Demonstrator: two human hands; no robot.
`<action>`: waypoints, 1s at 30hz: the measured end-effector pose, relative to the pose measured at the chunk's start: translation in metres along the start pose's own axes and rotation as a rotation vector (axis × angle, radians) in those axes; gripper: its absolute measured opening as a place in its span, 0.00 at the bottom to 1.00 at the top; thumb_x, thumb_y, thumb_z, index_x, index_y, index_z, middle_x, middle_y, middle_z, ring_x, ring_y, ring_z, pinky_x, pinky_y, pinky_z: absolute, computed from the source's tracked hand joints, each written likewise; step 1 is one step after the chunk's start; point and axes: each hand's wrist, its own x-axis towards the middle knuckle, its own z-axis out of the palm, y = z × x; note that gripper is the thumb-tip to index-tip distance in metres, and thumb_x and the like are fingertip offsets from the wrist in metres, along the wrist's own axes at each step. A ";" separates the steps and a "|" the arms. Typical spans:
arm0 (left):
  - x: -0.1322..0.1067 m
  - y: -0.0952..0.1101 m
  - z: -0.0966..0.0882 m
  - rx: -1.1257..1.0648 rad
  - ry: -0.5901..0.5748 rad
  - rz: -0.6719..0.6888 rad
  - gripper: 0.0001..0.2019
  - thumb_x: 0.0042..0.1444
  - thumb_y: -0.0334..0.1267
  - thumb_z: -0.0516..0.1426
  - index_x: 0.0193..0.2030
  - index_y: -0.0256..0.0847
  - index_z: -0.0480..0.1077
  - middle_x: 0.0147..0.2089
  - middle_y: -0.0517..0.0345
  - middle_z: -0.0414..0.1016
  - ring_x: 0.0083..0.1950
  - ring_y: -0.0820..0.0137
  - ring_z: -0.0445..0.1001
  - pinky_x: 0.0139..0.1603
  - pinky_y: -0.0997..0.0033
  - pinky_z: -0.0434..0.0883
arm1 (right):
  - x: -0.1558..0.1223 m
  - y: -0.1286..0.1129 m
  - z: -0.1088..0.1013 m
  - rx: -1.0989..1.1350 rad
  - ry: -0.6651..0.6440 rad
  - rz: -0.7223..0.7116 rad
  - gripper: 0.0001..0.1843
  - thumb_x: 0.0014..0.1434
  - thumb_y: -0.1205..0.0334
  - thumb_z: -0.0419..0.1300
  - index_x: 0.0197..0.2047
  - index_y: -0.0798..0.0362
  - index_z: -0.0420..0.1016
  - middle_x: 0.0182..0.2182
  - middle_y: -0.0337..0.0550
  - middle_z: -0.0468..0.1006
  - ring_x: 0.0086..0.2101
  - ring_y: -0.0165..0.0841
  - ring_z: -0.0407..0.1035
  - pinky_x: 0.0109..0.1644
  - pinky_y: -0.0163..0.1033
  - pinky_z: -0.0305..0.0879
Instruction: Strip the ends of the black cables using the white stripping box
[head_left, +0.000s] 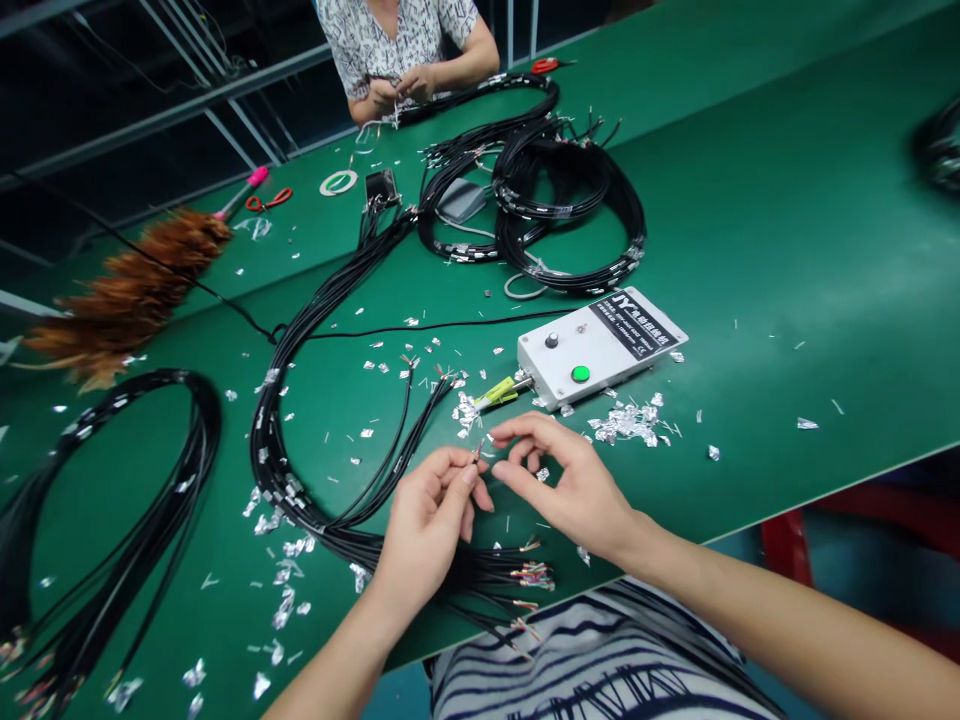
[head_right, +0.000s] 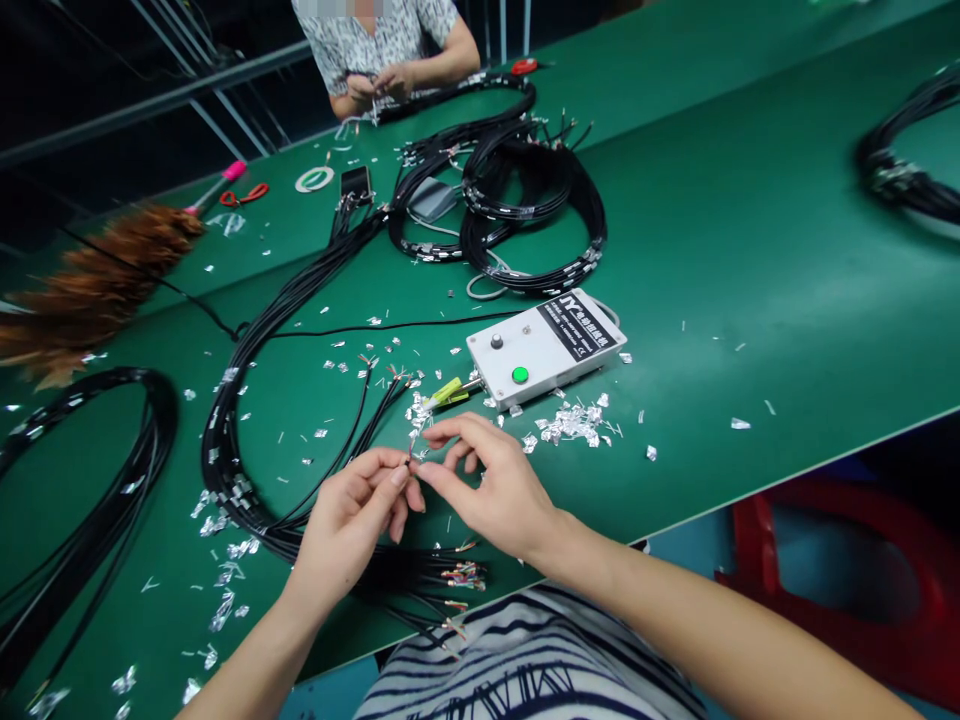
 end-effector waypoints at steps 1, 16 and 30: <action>-0.001 0.000 0.000 0.010 -0.005 0.009 0.14 0.60 0.48 0.56 0.36 0.36 0.68 0.23 0.61 0.71 0.17 0.78 0.62 0.19 0.78 0.59 | 0.002 -0.001 0.003 0.041 -0.016 0.045 0.10 0.58 0.62 0.64 0.44 0.52 0.76 0.37 0.41 0.76 0.28 0.28 0.70 0.31 0.35 0.65; -0.008 -0.011 0.003 -0.022 0.035 0.102 0.11 0.63 0.44 0.56 0.37 0.38 0.68 0.28 0.61 0.69 0.27 0.77 0.65 0.26 0.79 0.63 | 0.009 0.000 0.011 0.504 -0.127 0.526 0.18 0.46 0.48 0.73 0.29 0.55 0.78 0.24 0.38 0.76 0.20 0.25 0.64 0.24 0.32 0.60; 0.004 -0.022 0.019 -0.230 0.250 0.177 0.06 0.58 0.39 0.61 0.35 0.41 0.70 0.38 0.62 0.68 0.19 0.82 0.65 0.19 0.77 0.63 | 0.009 0.001 0.000 0.122 -0.225 0.279 0.08 0.60 0.62 0.61 0.30 0.54 0.70 0.29 0.37 0.71 0.22 0.26 0.69 0.25 0.32 0.64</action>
